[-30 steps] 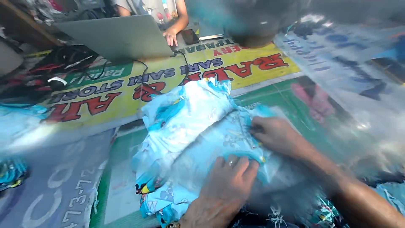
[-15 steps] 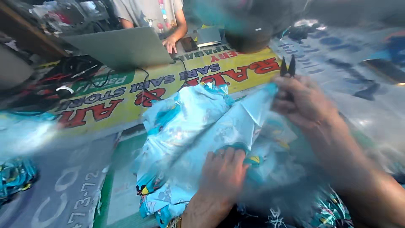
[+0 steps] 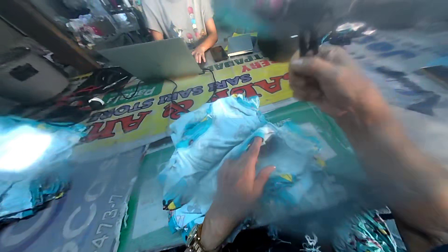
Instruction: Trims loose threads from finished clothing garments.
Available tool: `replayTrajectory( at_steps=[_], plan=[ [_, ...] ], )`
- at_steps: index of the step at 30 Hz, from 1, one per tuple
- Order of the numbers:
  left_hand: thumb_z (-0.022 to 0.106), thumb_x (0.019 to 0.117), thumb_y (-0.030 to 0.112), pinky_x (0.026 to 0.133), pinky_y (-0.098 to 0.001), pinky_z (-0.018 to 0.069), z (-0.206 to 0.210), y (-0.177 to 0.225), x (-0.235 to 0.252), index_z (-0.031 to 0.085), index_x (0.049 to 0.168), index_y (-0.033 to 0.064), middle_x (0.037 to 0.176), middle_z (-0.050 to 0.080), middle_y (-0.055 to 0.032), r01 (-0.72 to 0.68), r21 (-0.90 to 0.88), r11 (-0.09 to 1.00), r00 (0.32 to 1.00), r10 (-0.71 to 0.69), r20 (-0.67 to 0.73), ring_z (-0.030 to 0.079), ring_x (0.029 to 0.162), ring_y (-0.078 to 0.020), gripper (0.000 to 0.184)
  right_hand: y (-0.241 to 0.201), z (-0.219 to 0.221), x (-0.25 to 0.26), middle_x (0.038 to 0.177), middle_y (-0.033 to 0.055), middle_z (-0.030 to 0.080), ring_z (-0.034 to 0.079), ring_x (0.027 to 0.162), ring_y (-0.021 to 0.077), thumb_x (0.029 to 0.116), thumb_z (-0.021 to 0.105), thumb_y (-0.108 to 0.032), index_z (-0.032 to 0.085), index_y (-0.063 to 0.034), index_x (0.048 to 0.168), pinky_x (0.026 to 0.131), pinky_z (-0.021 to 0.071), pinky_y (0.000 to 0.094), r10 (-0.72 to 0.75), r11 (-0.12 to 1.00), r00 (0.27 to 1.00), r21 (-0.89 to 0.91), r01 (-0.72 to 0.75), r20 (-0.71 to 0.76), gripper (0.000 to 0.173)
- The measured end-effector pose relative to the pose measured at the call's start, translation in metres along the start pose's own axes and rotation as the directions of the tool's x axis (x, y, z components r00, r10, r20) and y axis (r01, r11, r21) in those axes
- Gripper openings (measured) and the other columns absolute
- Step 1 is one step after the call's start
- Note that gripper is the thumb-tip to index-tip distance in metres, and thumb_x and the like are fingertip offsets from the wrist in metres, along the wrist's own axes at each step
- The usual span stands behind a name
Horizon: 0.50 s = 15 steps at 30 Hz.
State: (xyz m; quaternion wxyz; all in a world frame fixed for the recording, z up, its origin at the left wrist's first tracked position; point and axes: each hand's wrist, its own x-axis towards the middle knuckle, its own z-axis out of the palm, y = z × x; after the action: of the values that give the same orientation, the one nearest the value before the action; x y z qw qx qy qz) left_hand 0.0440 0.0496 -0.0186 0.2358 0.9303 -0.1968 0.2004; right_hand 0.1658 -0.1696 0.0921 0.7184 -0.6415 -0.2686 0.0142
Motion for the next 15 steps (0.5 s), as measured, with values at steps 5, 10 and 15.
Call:
replayTrajectory(
  at_steps=[5,10,15],
  plan=[
    [0.061,0.0981,0.052,0.092,-0.0297,0.0514,-0.002,-0.006,0.0,0.061,0.139,0.0105,0.128,0.055,-0.0181,-0.008,-0.326,0.945,0.967,-0.077,-0.244,0.057,0.113,-0.0166,0.058,0.022,0.027,-0.048,0.064,-0.0061,0.053,0.044,0.047,0.0014,0.0985,0.058,-0.017,0.062,-0.0144,0.092,0.042,0.0362,0.0156,-0.035,0.967,0.999,-0.253,0.033,-0.006,0.008],
    [0.055,0.1017,0.051,0.091,-0.0182,0.0454,-0.002,-0.001,-0.001,0.067,0.129,0.0182,0.118,0.054,-0.0031,-0.085,-0.369,0.926,0.922,-0.067,-0.382,0.052,0.107,-0.0034,0.044,0.064,0.044,-0.069,0.085,-0.0041,0.063,0.058,0.068,0.0017,0.0926,0.073,-0.023,0.072,-0.0099,0.11,0.059,0.0514,0.0177,-0.14,0.796,0.988,-0.587,0.149,0.061,0.021],
    [0.061,0.102,0.035,0.103,-0.0246,0.0456,-0.004,-0.007,0.007,0.068,0.128,0.015,0.134,0.053,-0.0029,-0.072,-0.399,0.914,0.874,-0.135,-0.466,0.05,0.126,-0.0094,0.034,0.068,0.043,-0.085,0.088,-0.0058,0.059,0.055,0.07,-0.0034,0.0929,0.063,-0.013,0.067,-0.0128,0.091,0.058,0.0474,0.0103,-0.13,0.857,0.991,-0.504,0.102,-0.021,0.005]
  ],
)
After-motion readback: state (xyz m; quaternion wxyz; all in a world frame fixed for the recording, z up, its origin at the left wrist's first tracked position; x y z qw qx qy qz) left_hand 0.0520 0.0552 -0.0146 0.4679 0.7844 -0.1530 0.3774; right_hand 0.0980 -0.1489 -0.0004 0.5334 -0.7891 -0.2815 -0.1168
